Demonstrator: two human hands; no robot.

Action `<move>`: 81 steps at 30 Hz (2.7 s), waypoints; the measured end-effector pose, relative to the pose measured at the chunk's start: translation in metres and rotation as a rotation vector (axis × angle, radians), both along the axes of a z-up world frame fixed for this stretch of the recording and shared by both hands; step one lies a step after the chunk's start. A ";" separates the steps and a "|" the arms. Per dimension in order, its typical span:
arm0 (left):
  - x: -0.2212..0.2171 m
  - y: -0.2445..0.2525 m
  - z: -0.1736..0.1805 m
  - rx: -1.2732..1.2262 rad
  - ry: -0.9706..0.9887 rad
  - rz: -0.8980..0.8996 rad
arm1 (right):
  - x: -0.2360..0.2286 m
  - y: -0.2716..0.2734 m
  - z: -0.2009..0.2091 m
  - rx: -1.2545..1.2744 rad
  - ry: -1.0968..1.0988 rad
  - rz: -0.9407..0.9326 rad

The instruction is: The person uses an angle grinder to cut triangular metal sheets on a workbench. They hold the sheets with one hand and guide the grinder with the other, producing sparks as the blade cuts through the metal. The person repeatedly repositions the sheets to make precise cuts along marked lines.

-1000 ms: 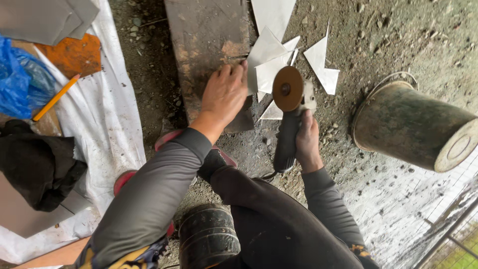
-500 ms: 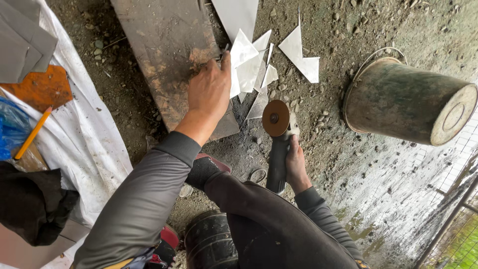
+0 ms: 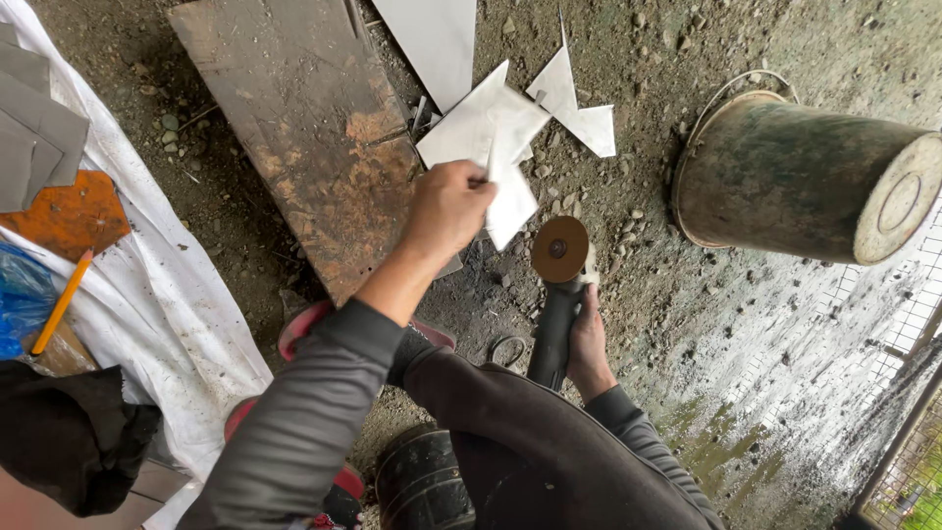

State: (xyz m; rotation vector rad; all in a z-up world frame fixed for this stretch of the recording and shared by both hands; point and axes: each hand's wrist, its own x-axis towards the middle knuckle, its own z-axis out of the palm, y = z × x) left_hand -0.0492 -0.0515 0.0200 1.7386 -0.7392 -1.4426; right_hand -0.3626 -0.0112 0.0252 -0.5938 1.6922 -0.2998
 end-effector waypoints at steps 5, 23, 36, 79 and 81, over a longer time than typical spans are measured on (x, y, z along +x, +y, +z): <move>-0.016 -0.038 -0.025 -0.267 -0.581 -0.281 | -0.004 0.001 0.003 -0.026 0.002 -0.014; -0.003 -0.077 -0.041 -0.019 -0.695 -0.391 | 0.004 0.001 -0.002 -0.052 -0.050 -0.063; 0.144 0.034 0.005 0.053 -0.822 -0.740 | 0.014 -0.007 -0.021 -0.098 -0.178 0.014; 0.014 0.111 -0.025 -0.098 -1.088 -0.340 | 0.115 -0.107 -0.020 -0.650 0.092 1.015; 0.015 0.110 -0.027 -0.109 -1.096 -0.337 | 0.116 -0.107 -0.021 -0.644 0.085 0.998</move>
